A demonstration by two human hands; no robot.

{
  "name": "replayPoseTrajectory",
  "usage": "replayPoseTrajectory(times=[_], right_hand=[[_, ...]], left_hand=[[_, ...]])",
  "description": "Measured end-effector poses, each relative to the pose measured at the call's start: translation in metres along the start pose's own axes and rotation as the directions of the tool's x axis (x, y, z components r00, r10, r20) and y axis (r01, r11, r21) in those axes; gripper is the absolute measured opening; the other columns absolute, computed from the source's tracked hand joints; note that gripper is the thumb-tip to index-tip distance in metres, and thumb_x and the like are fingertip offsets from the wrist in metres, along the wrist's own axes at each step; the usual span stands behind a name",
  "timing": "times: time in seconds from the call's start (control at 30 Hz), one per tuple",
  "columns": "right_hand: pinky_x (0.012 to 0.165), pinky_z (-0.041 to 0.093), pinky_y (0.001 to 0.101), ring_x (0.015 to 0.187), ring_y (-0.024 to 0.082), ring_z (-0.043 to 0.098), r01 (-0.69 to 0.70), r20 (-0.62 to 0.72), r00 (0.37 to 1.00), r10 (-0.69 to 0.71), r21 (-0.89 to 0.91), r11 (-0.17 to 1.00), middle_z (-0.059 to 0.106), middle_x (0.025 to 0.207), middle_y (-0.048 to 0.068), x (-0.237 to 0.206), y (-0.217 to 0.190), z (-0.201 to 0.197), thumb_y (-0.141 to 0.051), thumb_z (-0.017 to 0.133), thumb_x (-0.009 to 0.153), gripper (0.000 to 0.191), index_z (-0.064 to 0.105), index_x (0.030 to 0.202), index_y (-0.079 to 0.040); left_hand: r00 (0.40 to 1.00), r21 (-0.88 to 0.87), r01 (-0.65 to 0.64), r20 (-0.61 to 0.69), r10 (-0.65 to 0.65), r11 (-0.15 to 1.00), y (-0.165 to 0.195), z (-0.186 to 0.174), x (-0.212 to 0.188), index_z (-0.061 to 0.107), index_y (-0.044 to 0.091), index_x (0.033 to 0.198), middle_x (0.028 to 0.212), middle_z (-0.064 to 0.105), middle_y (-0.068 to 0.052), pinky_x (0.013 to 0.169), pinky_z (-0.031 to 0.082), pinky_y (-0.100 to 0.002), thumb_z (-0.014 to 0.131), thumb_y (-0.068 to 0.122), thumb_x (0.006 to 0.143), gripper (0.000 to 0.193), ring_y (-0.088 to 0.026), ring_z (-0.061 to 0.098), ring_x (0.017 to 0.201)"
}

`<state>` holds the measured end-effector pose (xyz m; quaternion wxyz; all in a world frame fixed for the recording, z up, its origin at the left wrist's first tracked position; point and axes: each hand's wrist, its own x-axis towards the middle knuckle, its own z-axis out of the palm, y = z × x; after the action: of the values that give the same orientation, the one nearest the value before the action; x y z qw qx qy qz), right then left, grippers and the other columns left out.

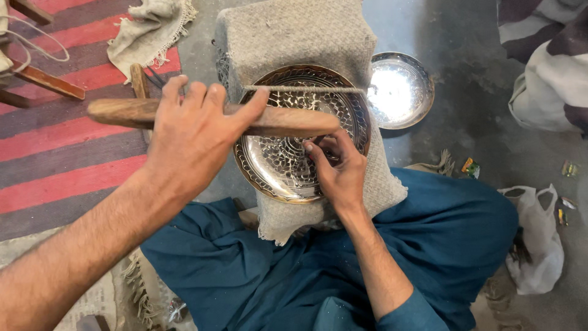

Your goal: The person sits cross-legged on the floor with a decorative brass plate resting on a cloth cushion. They hold a chisel against the plate's surface with one hand and repeatedly strike the chisel with a wooden mallet held in the other hand, moving the chisel to different spots to work the engraved pattern, occasionally repositioning the plate and switching to a red-handled punch.

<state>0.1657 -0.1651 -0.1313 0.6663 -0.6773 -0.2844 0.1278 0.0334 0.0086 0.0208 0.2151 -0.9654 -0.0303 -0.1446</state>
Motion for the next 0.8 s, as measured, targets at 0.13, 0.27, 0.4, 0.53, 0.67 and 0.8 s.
replayPoseTrajectory(times=[0.13, 0.27, 0.4, 0.53, 0.67, 0.8], right_hand=[[0.082, 0.062, 0.0264, 0.095, 0.014, 0.076, 0.021, -0.009, 1.000, -0.021, -0.010, 1.000, 0.077, 0.102, 0.007, -0.0003, 0.0000, -0.0001, -0.002, 0.075, 0.095, 0.030, 0.064, 0.122, -0.001], [0.082, 0.062, 0.0266, 0.095, 0.014, 0.077, 0.025, -0.005, 1.000, -0.025, -0.013, 1.000, 0.079, 0.102, 0.008, 0.0001, -0.0007, 0.0000, -0.003, 0.075, 0.095, 0.031, 0.063, 0.124, -0.002], [0.079, 0.061, 0.0262, 0.091, 0.014, 0.078, 0.025, 0.008, 1.000, -0.024, -0.125, 0.992, 0.080, 0.097, 0.008, -0.0005, -0.0030, -0.0019, -0.004, 0.076, 0.095, 0.033, 0.064, 0.125, -0.003], [0.082, 0.063, 0.0264, 0.096, 0.014, 0.078, 0.063, 0.013, 0.998, -0.063, -0.041, 0.997, 0.079, 0.103, 0.009, -0.0009, -0.0050, -0.0019, -0.003, 0.074, 0.096, 0.030, 0.063, 0.124, -0.003], [0.080, 0.062, 0.0268, 0.094, 0.014, 0.078, 0.016, 0.019, 1.000, -0.015, -0.024, 1.000, 0.080, 0.100, 0.008, -0.0006, -0.0058, -0.0010, -0.002, 0.073, 0.096, 0.028, 0.064, 0.122, -0.004], [0.081, 0.061, 0.0266, 0.095, 0.014, 0.078, 0.041, 0.020, 0.999, -0.040, -0.066, 0.997, 0.080, 0.099, 0.008, -0.0006, -0.0057, -0.0013, -0.001, 0.072, 0.097, 0.025, 0.064, 0.121, -0.003]], left_hand=[[0.994, -0.203, 0.091, 0.073, -0.078, 0.975, -0.0002, 0.0018, -0.0029, 0.052, 0.017, 0.152, 0.097, 0.061, -0.012, 0.088, 0.048, -0.049, 0.066, 0.009, 0.083, 0.072, -0.031, 0.061, 0.093], [0.992, -0.236, 0.113, 0.084, -0.096, 0.965, -0.0017, 0.0036, -0.0054, 0.052, 0.018, 0.153, 0.097, 0.060, -0.013, 0.091, 0.047, -0.050, 0.066, 0.008, 0.083, 0.071, -0.032, 0.061, 0.094], [1.000, 0.016, 0.026, -0.010, -0.026, 1.000, -0.0021, 0.0050, -0.0069, 0.053, 0.023, 0.149, 0.097, 0.059, -0.010, 0.100, 0.048, -0.051, 0.069, 0.007, 0.087, 0.066, -0.029, 0.060, 0.093], [0.993, -0.293, 0.116, 0.041, -0.109, 0.949, -0.0008, 0.0062, -0.0074, 0.052, 0.018, 0.153, 0.097, 0.056, -0.013, 0.094, 0.046, -0.052, 0.064, 0.004, 0.085, 0.071, -0.033, 0.058, 0.095], [0.988, -0.301, 0.150, 0.089, -0.129, 0.942, -0.0025, 0.0072, -0.0074, 0.052, 0.018, 0.153, 0.098, 0.056, -0.013, 0.094, 0.046, -0.052, 0.065, 0.005, 0.084, 0.071, -0.034, 0.058, 0.095], [0.999, -0.059, 0.036, 0.003, -0.036, 0.998, -0.0034, 0.0103, -0.0059, 0.053, 0.025, 0.150, 0.095, 0.056, -0.009, 0.101, 0.046, -0.052, 0.068, 0.004, 0.086, 0.069, -0.030, 0.058, 0.093]])
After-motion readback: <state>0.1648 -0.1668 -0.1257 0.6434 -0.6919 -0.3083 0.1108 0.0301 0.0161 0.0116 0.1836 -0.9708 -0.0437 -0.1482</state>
